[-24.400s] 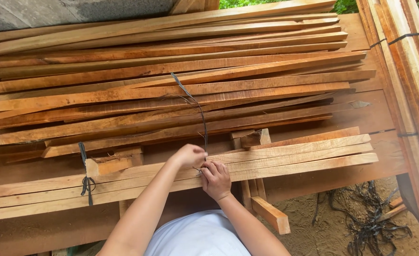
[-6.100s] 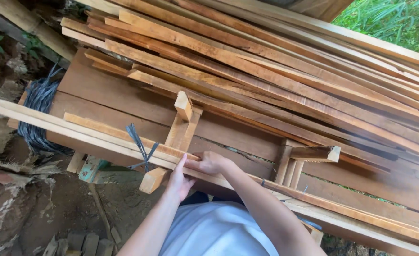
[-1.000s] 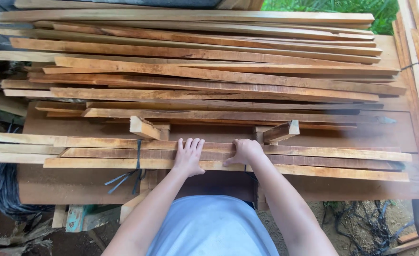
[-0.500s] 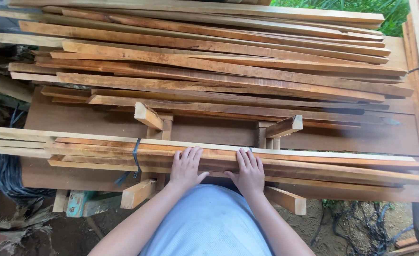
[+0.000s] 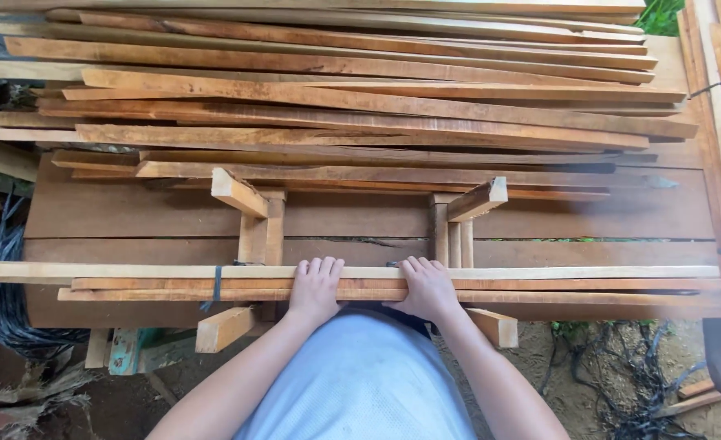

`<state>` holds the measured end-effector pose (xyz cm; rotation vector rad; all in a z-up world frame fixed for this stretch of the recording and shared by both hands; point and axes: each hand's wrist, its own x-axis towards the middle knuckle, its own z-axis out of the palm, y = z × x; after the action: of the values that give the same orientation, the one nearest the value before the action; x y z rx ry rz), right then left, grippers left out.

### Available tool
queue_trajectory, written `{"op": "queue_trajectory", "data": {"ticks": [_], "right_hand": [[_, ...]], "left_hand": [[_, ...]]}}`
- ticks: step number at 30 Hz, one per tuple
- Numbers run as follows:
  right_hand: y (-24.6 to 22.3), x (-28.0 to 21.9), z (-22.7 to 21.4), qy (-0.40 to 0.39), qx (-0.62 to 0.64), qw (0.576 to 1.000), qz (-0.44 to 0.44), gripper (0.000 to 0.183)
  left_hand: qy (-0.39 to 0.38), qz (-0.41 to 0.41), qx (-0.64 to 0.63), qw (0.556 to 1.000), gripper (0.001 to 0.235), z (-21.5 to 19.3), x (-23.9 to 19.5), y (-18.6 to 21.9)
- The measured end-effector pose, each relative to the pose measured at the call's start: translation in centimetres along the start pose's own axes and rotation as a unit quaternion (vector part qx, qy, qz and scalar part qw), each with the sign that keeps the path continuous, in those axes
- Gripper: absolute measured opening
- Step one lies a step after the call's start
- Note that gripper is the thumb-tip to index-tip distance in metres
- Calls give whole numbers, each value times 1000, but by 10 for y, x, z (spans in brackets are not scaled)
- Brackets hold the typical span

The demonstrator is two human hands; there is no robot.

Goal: The person aligns several thin wooden planks on a wooden workbench. They then use black zip ties to secure the planks together, wrapping the ties around the stack and fastening them by hand. The person repeats this process to create a secure bundle of wood.

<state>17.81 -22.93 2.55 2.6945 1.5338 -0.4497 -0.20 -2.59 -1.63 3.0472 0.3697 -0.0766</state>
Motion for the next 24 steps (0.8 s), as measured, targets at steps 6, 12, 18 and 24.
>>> {"op": "queue_trajectory", "data": {"ticks": [6, 12, 18, 24], "right_hand": [[3, -9, 17, 129, -21, 991, -38, 83], [-3, -7, 2, 103, -21, 994, -31, 86], [-6, -7, -20, 93, 47, 994, -31, 66], [-1, 11, 14, 126, 61, 987, 78, 47]], "left_hand": [[21, 30, 1, 999, 80, -17, -7, 2], [18, 29, -16, 999, 85, -8, -3, -2], [30, 22, -16, 999, 88, -10, -3, -1], [39, 17, -26, 999, 90, -3, -3, -1]]}}
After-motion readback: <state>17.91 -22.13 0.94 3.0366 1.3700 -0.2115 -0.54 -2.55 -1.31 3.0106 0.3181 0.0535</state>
